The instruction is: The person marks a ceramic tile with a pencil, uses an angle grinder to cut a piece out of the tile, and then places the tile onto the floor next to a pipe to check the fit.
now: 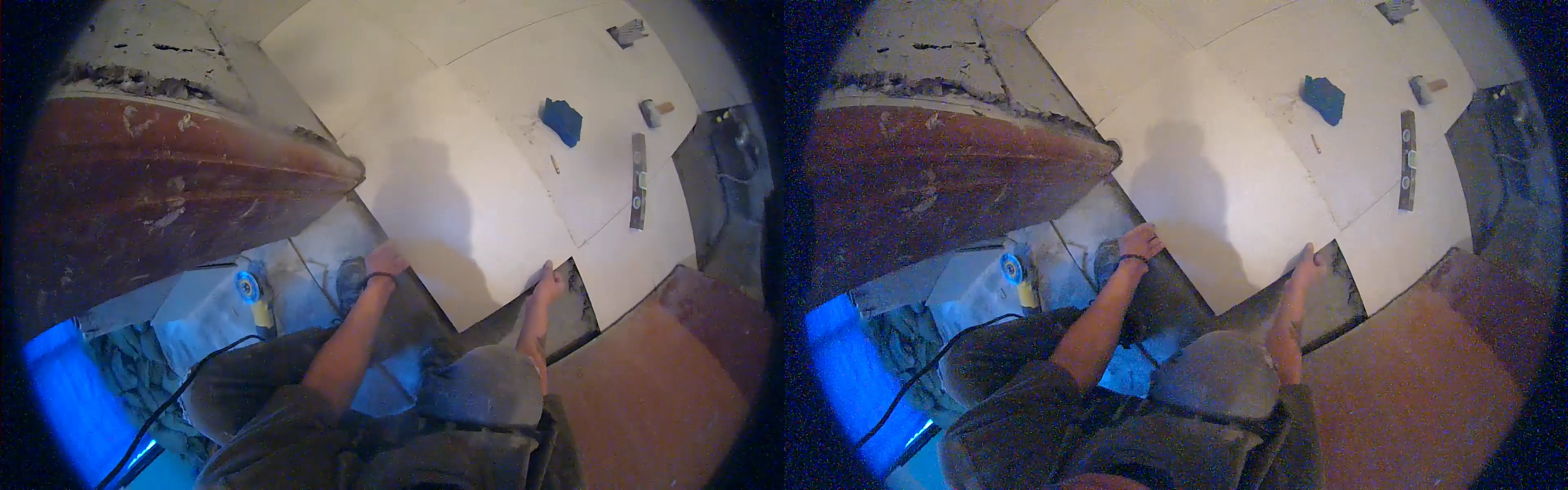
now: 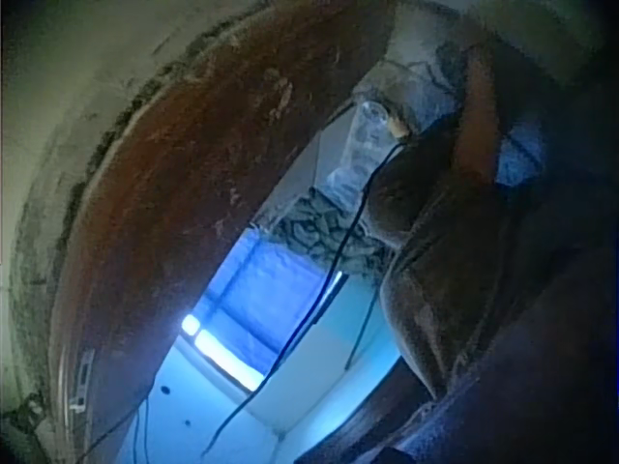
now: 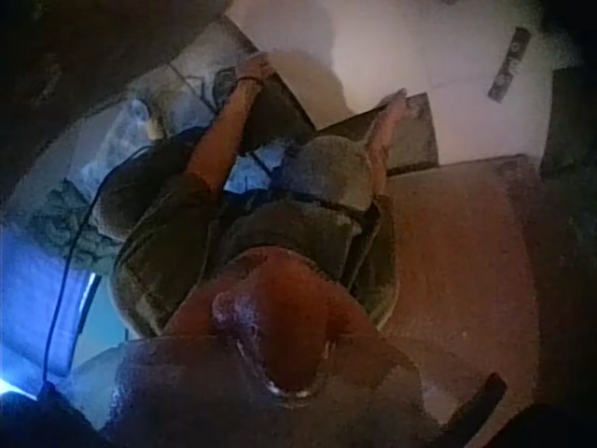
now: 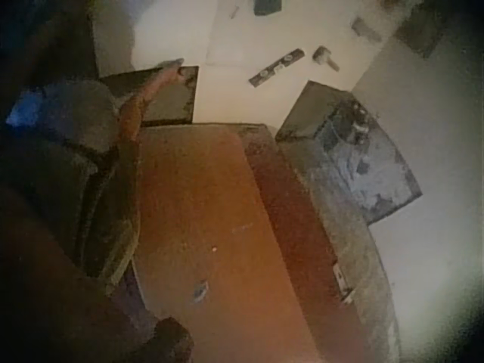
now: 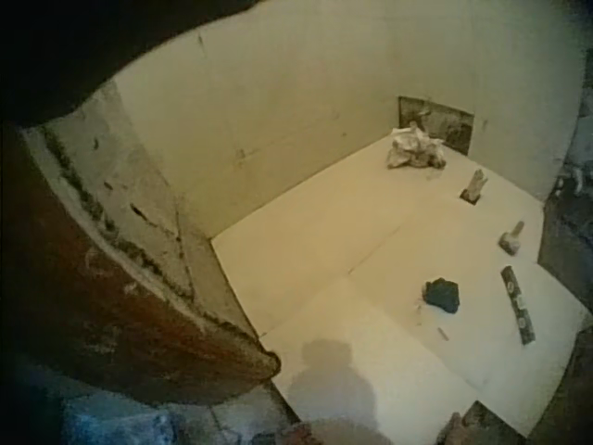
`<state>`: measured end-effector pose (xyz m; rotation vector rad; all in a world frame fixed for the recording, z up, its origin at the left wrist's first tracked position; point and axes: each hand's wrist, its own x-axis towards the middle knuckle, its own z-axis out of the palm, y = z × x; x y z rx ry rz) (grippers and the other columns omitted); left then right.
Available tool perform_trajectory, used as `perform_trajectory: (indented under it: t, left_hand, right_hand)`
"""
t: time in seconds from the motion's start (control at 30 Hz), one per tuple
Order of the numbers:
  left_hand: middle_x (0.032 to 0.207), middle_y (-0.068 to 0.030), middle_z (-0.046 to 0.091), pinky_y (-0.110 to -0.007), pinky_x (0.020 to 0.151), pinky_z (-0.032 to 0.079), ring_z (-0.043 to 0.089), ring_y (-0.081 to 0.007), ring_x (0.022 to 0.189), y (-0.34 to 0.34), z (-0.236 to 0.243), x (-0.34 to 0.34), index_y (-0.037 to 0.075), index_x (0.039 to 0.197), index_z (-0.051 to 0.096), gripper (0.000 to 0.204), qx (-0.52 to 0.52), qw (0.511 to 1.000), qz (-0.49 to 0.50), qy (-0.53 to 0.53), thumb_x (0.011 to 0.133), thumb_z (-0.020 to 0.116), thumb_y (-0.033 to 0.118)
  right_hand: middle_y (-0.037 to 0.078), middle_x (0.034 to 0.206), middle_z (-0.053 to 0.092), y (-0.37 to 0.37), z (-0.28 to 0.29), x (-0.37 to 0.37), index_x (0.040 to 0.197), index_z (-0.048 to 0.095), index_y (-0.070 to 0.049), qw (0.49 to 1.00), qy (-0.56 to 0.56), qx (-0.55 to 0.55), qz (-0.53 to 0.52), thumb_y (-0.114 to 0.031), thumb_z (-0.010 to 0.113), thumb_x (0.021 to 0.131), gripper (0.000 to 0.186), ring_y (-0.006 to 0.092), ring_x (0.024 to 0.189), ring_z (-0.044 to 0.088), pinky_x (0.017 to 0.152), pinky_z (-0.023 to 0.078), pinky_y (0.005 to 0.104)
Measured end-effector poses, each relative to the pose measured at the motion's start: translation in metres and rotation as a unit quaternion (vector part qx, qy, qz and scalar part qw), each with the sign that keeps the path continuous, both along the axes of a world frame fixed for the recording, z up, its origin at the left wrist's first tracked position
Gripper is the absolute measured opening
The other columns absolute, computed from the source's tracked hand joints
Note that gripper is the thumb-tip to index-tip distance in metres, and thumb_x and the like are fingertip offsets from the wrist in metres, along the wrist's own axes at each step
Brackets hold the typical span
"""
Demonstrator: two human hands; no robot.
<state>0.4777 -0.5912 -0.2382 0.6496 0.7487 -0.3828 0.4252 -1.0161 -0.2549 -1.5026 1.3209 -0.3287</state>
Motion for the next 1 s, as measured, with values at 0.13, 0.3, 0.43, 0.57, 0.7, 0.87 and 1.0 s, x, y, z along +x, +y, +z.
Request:
perform_trajectory:
  t: [0.13, 0.3, 0.43, 0.57, 0.7, 0.87, 1.0]
  left_hand:
    - [0.066, 0.0007, 0.046, -0.035, 0.05, 0.041, 0.047, -0.0178, 0.057, 0.029, 0.023, -0.011, 0.016, 0.086, 0.049, 0.014, -0.014, 1.0, 0.002, -0.013, 0.093, 0.042, 0.026]
    - [0.08, -0.0048, 0.057, -0.041, 0.061, 0.05, 0.053, -0.0227, 0.064, 0.024, 0.02, -0.011, 0.012, 0.108, 0.055, 0.027, -0.038, 0.997, 0.063, 0.023, 0.095, 0.039, 0.03]
    - [0.102, -0.0126, 0.062, -0.05, 0.075, 0.055, 0.06, -0.0319, 0.076, 0.008, 0.005, -0.013, 0.007, 0.129, 0.049, 0.043, -0.034, 0.996, 0.062, 0.062, 0.095, 0.038, 0.031]
    - [0.109, -0.013, 0.063, -0.05, 0.078, 0.055, 0.062, -0.0324, 0.083, 0.056, -0.057, -0.029, 0.007, 0.129, 0.05, 0.042, 0.331, 0.909, -0.179, -0.182, 0.097, 0.039, 0.031]
    - [0.11, -0.0113, 0.063, -0.047, 0.081, 0.054, 0.063, -0.0282, 0.09, 0.072, -0.076, -0.034, 0.008, 0.126, 0.053, 0.036, 0.394, 0.836, -0.307, -0.227, 0.098, 0.042, 0.027]
    - [0.112, -0.0103, 0.061, -0.046, 0.083, 0.053, 0.062, -0.0266, 0.094, 0.069, -0.043, -0.011, 0.009, 0.124, 0.054, 0.032, 0.457, 0.743, -0.442, -0.21, 0.098, 0.043, 0.025]
    - [0.123, -0.0124, 0.058, -0.048, 0.087, 0.05, 0.059, -0.0303, 0.104, 0.011, 0.026, 0.031, 0.008, 0.127, 0.051, 0.038, 0.497, 0.414, -0.733, -0.21, 0.096, 0.042, 0.028]
  right_hand:
    - [0.012, 0.105, 0.063, 0.058, 0.038, 0.019, 0.112, 0.057, 0.005, 0.995, 0.035, 0.09, 0.02, -0.032, 0.069, 0.09, 0.045, 0.0204, 0.097, 0.057, 0.088, 0.047, 0.0363]
    - [0.021, 0.126, 0.057, 0.05, 0.025, 0.02, 0.126, 0.049, 0.012, 0.993, 0.007, 0.113, 0.043, -0.049, 0.052, 0.096, 0.068, 0.0277, 0.112, 0.054, 0.1, 0.041, 0.0397]
    - [0.021, 0.126, 0.057, 0.028, 0.011, 0.005, 0.124, 0.051, 0.012, 0.996, 0.003, 0.079, 0.049, -0.049, 0.049, 0.098, 0.066, 0.0281, 0.112, 0.055, 0.099, 0.042, 0.0385]
    - [0.014, 0.11, 0.061, 0.042, 0.011, 0.021, 0.115, 0.056, 0.006, 0.992, -0.028, 0.1, 0.076, -0.046, 0.048, 0.099, 0.055, 0.0227, 0.099, 0.057, 0.089, 0.046, 0.0374]
    - [0.016, 0.116, 0.06, 0.053, 0.042, 0.03, 0.121, 0.052, 0.006, 0.985, 0.011, 0.163, 0.049, -0.046, 0.047, 0.1, 0.056, 0.0246, 0.103, 0.058, 0.092, 0.046, 0.0388]
    - [0.016, 0.119, 0.058, 0.044, 0.04, 0.032, 0.125, 0.049, 0.007, 0.977, 0.048, 0.188, 0.086, -0.045, 0.047, 0.1, 0.058, 0.0261, 0.105, 0.058, 0.094, 0.047, 0.0399]
    - [0.0, 0.074, 0.052, 0.033, 0.032, 0.017, 0.101, 0.059, 0.001, 0.997, -0.033, 0.061, 0.047, -0.05, 0.048, 0.099, 0.052, 0.0119, 0.062, 0.045, 0.053, 0.039, 0.0313]
